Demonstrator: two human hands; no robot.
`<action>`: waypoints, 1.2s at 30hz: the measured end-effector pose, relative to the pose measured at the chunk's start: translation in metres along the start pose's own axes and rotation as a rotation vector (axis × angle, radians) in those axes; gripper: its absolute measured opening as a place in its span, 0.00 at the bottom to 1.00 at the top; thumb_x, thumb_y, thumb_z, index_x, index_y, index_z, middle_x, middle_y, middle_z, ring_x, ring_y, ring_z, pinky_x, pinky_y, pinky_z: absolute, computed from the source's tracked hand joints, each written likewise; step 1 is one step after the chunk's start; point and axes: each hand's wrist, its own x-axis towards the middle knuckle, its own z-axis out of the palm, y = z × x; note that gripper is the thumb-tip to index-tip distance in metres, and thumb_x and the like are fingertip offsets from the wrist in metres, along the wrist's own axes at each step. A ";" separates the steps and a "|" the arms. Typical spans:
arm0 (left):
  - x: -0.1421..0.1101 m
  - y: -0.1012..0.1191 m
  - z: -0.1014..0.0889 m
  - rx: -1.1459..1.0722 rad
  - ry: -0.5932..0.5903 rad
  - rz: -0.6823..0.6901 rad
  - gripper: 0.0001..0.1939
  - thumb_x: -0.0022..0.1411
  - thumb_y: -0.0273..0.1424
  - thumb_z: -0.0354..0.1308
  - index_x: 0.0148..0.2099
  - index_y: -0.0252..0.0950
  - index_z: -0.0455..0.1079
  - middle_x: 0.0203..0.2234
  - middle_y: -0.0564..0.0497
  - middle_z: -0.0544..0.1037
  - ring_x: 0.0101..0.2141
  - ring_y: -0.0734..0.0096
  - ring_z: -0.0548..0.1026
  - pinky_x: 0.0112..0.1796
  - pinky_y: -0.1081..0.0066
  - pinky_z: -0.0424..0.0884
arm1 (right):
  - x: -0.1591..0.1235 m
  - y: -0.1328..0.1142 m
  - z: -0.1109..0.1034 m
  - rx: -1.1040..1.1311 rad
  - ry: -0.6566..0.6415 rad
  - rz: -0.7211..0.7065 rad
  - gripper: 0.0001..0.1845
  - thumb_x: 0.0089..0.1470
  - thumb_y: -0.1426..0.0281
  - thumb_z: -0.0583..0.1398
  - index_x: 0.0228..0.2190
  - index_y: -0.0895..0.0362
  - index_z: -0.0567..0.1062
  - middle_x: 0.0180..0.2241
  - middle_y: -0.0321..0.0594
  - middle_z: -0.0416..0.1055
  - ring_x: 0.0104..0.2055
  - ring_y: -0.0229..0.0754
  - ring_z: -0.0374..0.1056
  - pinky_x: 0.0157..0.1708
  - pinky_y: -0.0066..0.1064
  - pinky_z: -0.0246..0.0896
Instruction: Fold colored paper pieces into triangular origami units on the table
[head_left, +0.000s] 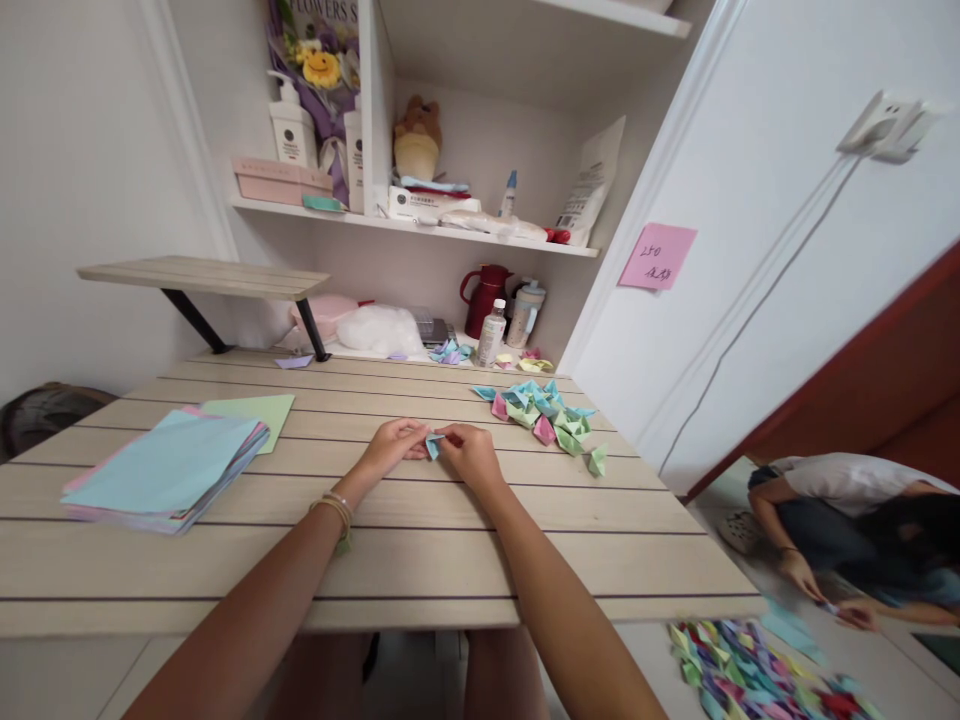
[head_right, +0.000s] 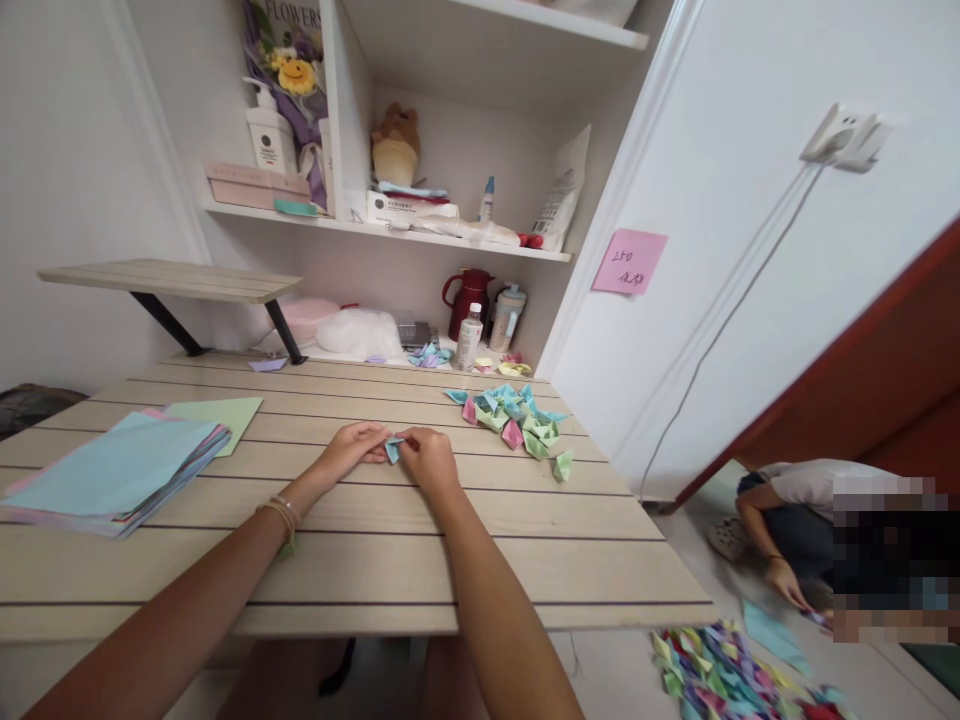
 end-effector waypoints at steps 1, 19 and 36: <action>0.000 -0.001 0.000 0.004 -0.018 0.009 0.16 0.45 0.35 0.64 0.35 0.30 0.69 0.24 0.46 0.77 0.25 0.70 0.76 0.30 0.71 0.73 | 0.000 0.001 0.000 0.010 0.008 0.023 0.10 0.44 0.72 0.57 0.30 0.54 0.78 0.26 0.40 0.74 0.27 0.42 0.68 0.31 0.32 0.62; -0.006 0.000 -0.004 -0.143 0.106 -0.022 0.15 0.46 0.27 0.62 0.39 0.28 0.69 0.28 0.44 0.78 0.28 0.67 0.77 0.34 0.68 0.74 | 0.000 -0.002 0.007 0.020 -0.194 -0.139 0.12 0.48 0.68 0.59 0.37 0.49 0.76 0.40 0.42 0.72 0.42 0.44 0.67 0.44 0.36 0.60; -0.001 -0.005 0.001 0.313 0.074 0.339 0.11 0.48 0.35 0.61 0.32 0.33 0.70 0.31 0.46 0.77 0.35 0.64 0.75 0.38 0.66 0.70 | 0.000 -0.002 0.013 0.332 0.079 0.203 0.10 0.38 0.66 0.63 0.26 0.58 0.72 0.28 0.39 0.74 0.30 0.40 0.70 0.31 0.30 0.67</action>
